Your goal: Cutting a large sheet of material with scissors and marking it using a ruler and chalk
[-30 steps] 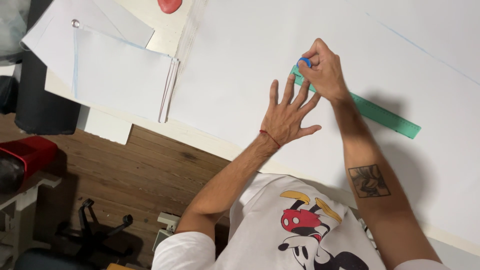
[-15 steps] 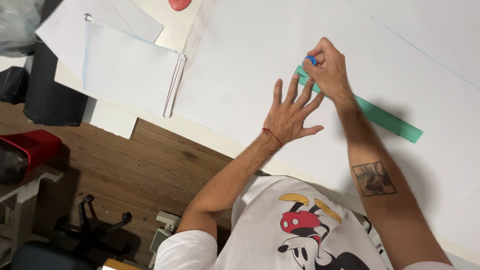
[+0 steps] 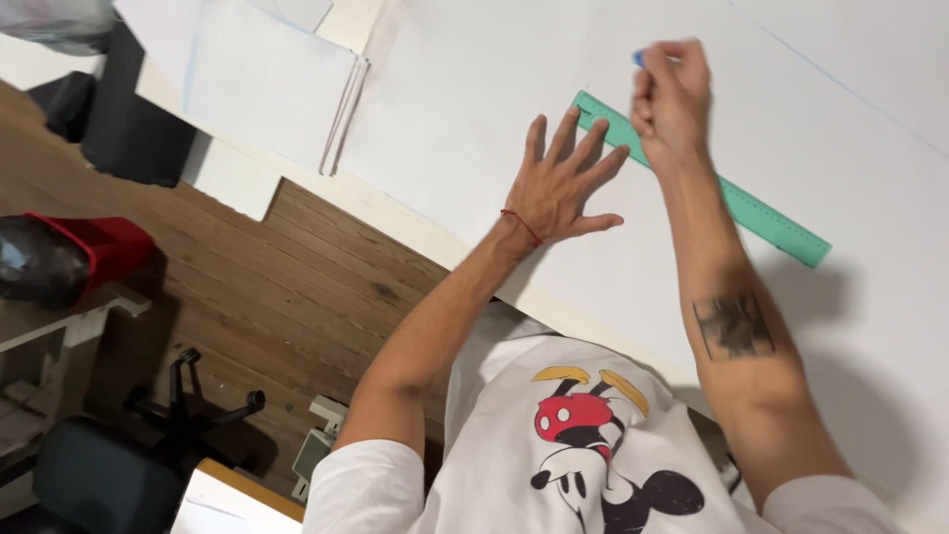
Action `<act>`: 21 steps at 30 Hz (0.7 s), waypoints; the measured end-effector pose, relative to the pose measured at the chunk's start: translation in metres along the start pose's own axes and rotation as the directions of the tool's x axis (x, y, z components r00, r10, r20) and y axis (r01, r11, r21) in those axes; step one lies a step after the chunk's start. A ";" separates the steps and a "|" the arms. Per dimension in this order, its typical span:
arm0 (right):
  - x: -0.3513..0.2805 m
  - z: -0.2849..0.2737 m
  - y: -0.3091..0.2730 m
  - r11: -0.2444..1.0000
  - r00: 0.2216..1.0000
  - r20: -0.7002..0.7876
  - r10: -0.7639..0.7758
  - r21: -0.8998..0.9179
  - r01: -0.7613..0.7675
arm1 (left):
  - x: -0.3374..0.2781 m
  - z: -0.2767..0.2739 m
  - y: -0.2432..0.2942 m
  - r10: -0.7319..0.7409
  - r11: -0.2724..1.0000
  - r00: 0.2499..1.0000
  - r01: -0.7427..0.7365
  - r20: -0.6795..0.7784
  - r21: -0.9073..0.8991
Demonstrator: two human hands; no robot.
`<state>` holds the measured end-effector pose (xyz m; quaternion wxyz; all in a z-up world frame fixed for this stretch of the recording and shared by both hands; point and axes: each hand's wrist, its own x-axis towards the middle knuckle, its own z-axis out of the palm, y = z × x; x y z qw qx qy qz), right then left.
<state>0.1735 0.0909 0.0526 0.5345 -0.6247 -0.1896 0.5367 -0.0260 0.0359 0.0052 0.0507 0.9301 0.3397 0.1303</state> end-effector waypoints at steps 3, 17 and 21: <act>-0.047 -0.046 0.003 0.995 0.997 0.023 -0.076 0.073 0.075 | -0.002 0.000 0.001 0.019 1.000 0.999 -0.019 0.029 0.004; -0.157 -0.092 0.123 0.126 0.552 0.138 -0.822 -0.901 0.414 | -0.037 -0.018 -0.136 0.073 0.997 0.993 -0.074 -0.089 -0.010; -0.139 -0.021 0.112 0.088 0.510 0.100 -0.855 -0.939 0.332 | -0.041 -0.035 -0.196 0.113 0.994 0.989 -0.113 -0.100 0.004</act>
